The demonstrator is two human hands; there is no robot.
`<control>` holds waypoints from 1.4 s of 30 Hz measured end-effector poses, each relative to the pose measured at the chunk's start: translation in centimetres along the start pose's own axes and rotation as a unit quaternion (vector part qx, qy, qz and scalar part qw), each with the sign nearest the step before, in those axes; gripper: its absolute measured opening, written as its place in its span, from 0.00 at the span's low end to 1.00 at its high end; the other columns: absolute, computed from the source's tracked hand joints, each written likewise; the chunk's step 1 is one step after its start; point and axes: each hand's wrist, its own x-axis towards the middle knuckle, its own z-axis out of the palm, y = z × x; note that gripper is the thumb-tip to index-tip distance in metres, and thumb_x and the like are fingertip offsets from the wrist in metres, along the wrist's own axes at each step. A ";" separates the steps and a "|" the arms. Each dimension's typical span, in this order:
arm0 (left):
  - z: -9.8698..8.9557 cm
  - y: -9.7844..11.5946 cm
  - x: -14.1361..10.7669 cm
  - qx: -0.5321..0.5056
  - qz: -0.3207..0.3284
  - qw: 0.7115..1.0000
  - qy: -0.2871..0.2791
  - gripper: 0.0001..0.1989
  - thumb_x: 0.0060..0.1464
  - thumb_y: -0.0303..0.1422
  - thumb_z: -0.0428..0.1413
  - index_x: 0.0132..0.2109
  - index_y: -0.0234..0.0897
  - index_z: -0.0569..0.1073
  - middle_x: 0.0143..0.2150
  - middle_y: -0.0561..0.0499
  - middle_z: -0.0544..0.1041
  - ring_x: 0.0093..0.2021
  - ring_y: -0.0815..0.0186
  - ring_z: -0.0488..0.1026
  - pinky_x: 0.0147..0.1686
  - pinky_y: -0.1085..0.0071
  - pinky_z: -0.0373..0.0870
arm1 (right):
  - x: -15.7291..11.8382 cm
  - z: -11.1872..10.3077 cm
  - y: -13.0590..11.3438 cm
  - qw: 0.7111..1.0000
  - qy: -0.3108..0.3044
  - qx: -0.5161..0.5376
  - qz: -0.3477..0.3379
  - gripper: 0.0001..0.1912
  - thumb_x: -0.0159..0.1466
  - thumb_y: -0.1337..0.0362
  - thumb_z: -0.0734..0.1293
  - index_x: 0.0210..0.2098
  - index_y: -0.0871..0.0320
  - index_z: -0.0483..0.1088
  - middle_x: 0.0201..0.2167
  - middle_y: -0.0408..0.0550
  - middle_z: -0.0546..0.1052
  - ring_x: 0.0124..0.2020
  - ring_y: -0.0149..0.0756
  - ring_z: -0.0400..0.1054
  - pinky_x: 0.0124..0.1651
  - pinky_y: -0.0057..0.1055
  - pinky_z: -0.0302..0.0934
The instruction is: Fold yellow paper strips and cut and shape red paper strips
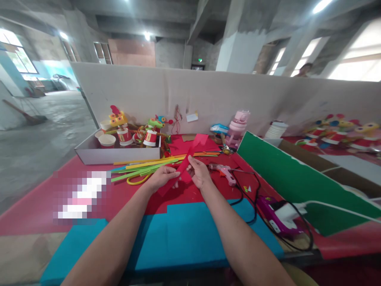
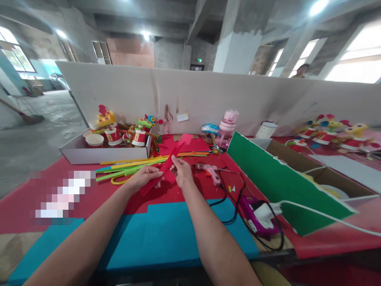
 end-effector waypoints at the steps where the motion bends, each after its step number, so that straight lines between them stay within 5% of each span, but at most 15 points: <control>1: 0.0 0.0 0.0 0.000 -0.001 1.000 -0.001 0.20 0.48 0.47 0.60 0.30 0.30 0.76 0.21 0.47 0.77 0.20 0.69 0.72 0.24 0.75 0.68 | 0.0 0.0 0.0 1.000 0.003 0.002 0.000 0.22 0.38 0.58 0.80 0.19 0.59 0.65 0.11 0.34 0.65 0.15 0.20 0.57 0.19 0.18 0.56; 13: 0.0 0.0 0.0 -0.010 -0.005 1.000 -0.018 0.20 0.47 0.47 0.61 0.29 0.30 0.76 0.21 0.46 0.77 0.20 0.68 0.72 0.24 0.75 0.68 | 0.1 0.1 -0.1 0.998 0.043 -0.008 -0.048 0.24 0.36 0.59 0.81 0.19 0.56 0.62 0.11 0.31 0.62 0.14 0.21 0.55 0.19 0.21 0.54; 18: -0.2 0.1 -0.1 -0.033 -0.005 0.999 -0.012 0.20 0.47 0.46 0.62 0.31 0.29 0.77 0.21 0.46 0.77 0.20 0.69 0.72 0.24 0.75 0.67 | 0.0 0.0 -0.5 1.000 -0.008 -0.007 -0.005 0.20 0.45 0.52 0.77 0.23 0.56 0.66 0.14 0.34 0.67 0.17 0.25 0.60 0.24 0.24 0.60; 26: 0.1 0.0 -0.1 -0.047 -0.004 0.999 -0.020 0.20 0.47 0.46 0.62 0.29 0.29 0.76 0.21 0.46 0.77 0.19 0.69 0.71 0.24 0.74 0.67 | -0.6 0.6 0.3 0.992 -0.128 0.013 0.000 0.20 0.55 0.45 0.70 0.37 0.55 0.74 0.34 0.44 0.79 0.38 0.34 0.72 0.37 0.28 0.65; 42: 0.8 -0.7 0.4 0.024 0.024 0.999 -0.007 0.21 0.50 0.47 0.59 0.25 0.30 0.74 0.21 0.46 0.76 0.20 0.68 0.71 0.25 0.73 0.67 | -0.4 0.7 0.7 0.995 -0.059 0.064 -0.052 0.16 0.56 0.51 0.71 0.38 0.54 0.74 0.27 0.40 0.75 0.34 0.32 0.73 0.48 0.33 0.66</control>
